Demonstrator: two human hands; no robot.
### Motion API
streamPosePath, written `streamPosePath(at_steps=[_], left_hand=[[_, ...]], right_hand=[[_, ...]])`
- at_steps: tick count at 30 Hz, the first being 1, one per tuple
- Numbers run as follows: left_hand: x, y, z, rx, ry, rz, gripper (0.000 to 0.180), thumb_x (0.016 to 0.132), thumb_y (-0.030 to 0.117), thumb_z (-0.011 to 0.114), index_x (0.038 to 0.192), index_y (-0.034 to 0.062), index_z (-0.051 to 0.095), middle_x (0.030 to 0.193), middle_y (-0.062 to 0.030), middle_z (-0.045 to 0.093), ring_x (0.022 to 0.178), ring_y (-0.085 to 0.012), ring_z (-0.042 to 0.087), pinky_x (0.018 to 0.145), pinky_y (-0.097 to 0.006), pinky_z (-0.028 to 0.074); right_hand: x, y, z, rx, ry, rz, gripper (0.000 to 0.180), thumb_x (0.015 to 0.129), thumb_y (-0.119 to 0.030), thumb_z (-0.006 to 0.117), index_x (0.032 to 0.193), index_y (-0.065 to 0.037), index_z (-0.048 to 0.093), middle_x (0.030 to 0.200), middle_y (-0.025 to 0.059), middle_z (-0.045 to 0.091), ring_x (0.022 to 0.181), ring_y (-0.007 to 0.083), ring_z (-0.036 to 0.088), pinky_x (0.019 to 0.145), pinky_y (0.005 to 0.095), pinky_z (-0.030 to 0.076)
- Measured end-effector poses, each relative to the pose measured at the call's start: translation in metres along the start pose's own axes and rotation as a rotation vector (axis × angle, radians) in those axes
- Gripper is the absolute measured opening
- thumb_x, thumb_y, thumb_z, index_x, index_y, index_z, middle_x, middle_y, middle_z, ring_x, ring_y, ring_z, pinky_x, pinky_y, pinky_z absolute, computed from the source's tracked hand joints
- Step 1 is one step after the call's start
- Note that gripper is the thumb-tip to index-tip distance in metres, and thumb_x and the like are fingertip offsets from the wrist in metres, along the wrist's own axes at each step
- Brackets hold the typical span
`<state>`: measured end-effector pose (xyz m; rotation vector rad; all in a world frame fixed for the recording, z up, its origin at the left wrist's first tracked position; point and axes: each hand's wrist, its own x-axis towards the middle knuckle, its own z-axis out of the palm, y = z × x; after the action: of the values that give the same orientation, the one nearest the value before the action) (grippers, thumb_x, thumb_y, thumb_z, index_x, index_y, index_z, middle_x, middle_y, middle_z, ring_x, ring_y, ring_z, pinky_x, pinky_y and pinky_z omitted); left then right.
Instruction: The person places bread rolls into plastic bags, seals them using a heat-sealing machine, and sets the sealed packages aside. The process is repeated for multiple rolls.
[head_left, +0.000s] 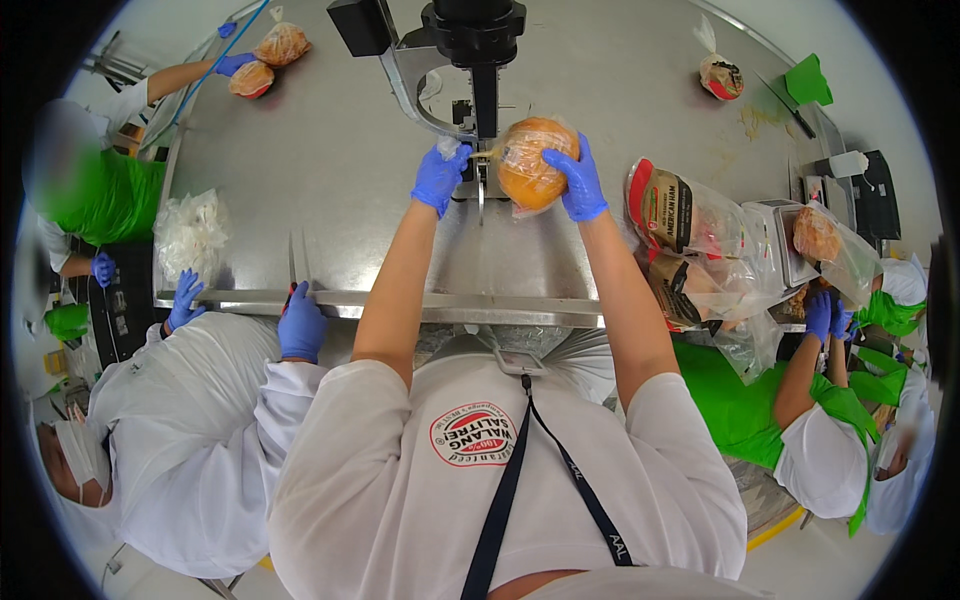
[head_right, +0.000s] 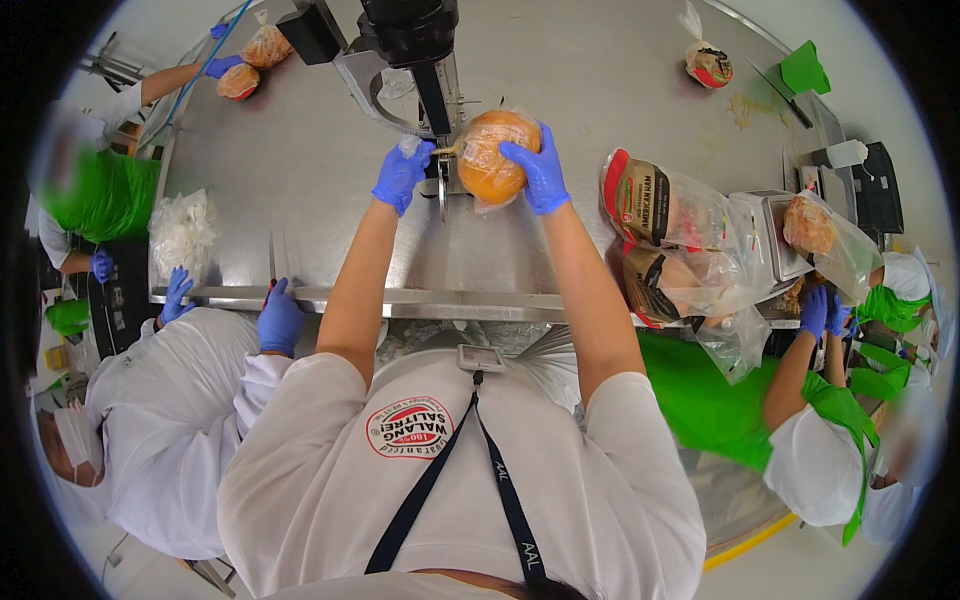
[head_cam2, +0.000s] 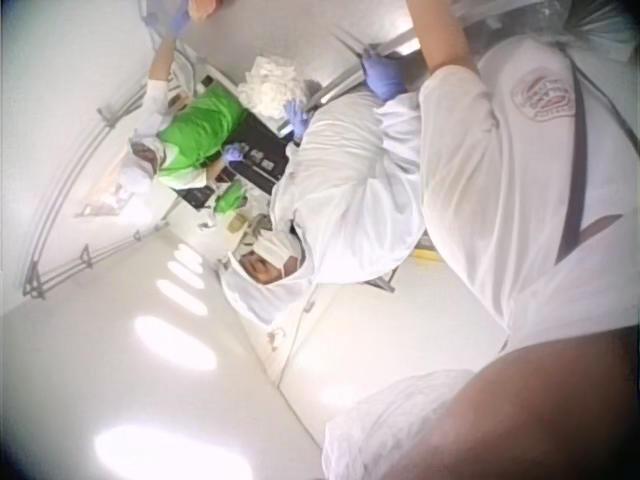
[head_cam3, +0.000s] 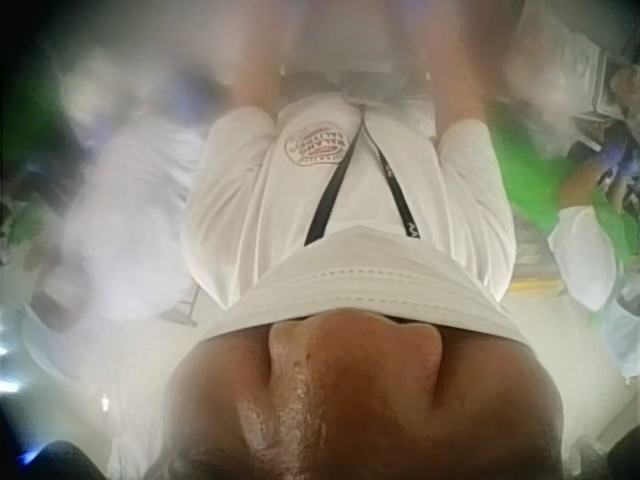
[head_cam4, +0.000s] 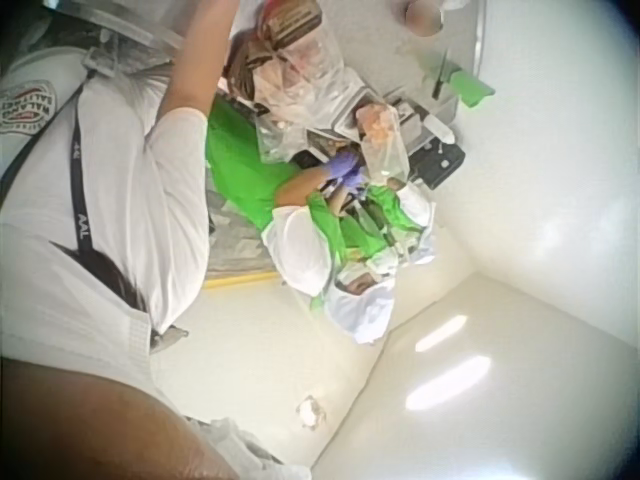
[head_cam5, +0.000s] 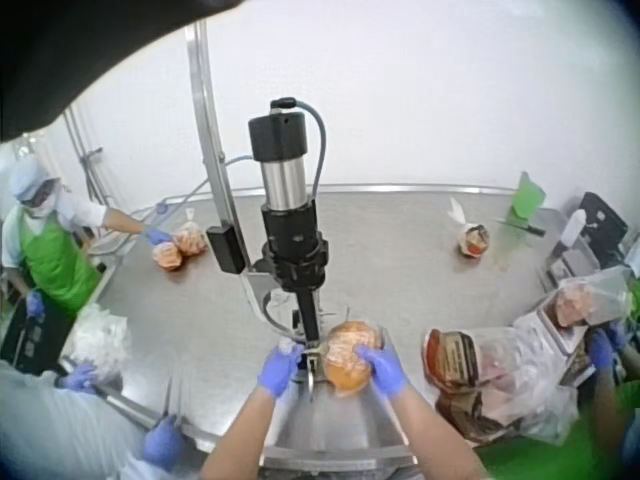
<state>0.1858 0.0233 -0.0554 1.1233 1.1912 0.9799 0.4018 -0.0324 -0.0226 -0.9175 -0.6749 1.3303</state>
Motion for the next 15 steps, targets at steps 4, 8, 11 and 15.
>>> streamPosePath(at_steps=[4,8,11,15], left_hand=[[0.006,-0.015,0.007,0.310,0.193,0.169,0.019,0.082,0.023,0.061,0.087,0.0039,0.059,0.067,-0.0008,0.056,0.056,-0.0103,0.048,0.053,-0.025,0.040],[0.001,-0.043,0.004,0.289,0.234,0.153,0.020,0.082,0.022,0.060,0.086,0.0024,0.059,0.068,-0.0018,0.058,0.056,-0.0114,0.050,0.055,-0.027,0.042],[0.000,-0.022,0.005,0.367,0.222,0.102,0.020,0.082,0.023,0.061,0.085,0.0029,0.059,0.068,-0.0018,0.059,0.057,-0.0121,0.052,0.054,-0.026,0.042],[-0.001,-0.002,0.001,0.242,0.159,-0.004,0.019,0.081,0.023,0.061,0.083,0.0045,0.059,0.065,-0.0015,0.057,0.053,-0.0104,0.050,0.047,-0.024,0.038]], right_hand=[[0.018,0.020,-0.010,-0.062,-0.046,0.061,0.058,0.068,-0.007,0.071,0.118,-0.004,0.040,0.110,0.0098,0.051,0.103,0.0223,0.051,0.088,0.0364,0.045],[0.005,0.039,-0.012,0.120,-0.020,0.119,0.057,0.069,-0.009,0.069,0.118,-0.006,0.040,0.110,0.0105,0.051,0.104,0.0239,0.051,0.089,0.0374,0.045],[0.004,0.053,-0.010,0.304,0.044,0.140,0.056,0.069,-0.010,0.068,0.119,-0.007,0.040,0.111,0.0113,0.051,0.104,0.0258,0.051,0.089,0.0382,0.045],[0.009,0.064,-0.018,0.321,-0.007,0.181,0.054,0.076,-0.022,0.062,0.122,-0.004,0.041,0.114,0.0122,0.053,0.107,0.0256,0.051,0.092,0.0392,0.043]])
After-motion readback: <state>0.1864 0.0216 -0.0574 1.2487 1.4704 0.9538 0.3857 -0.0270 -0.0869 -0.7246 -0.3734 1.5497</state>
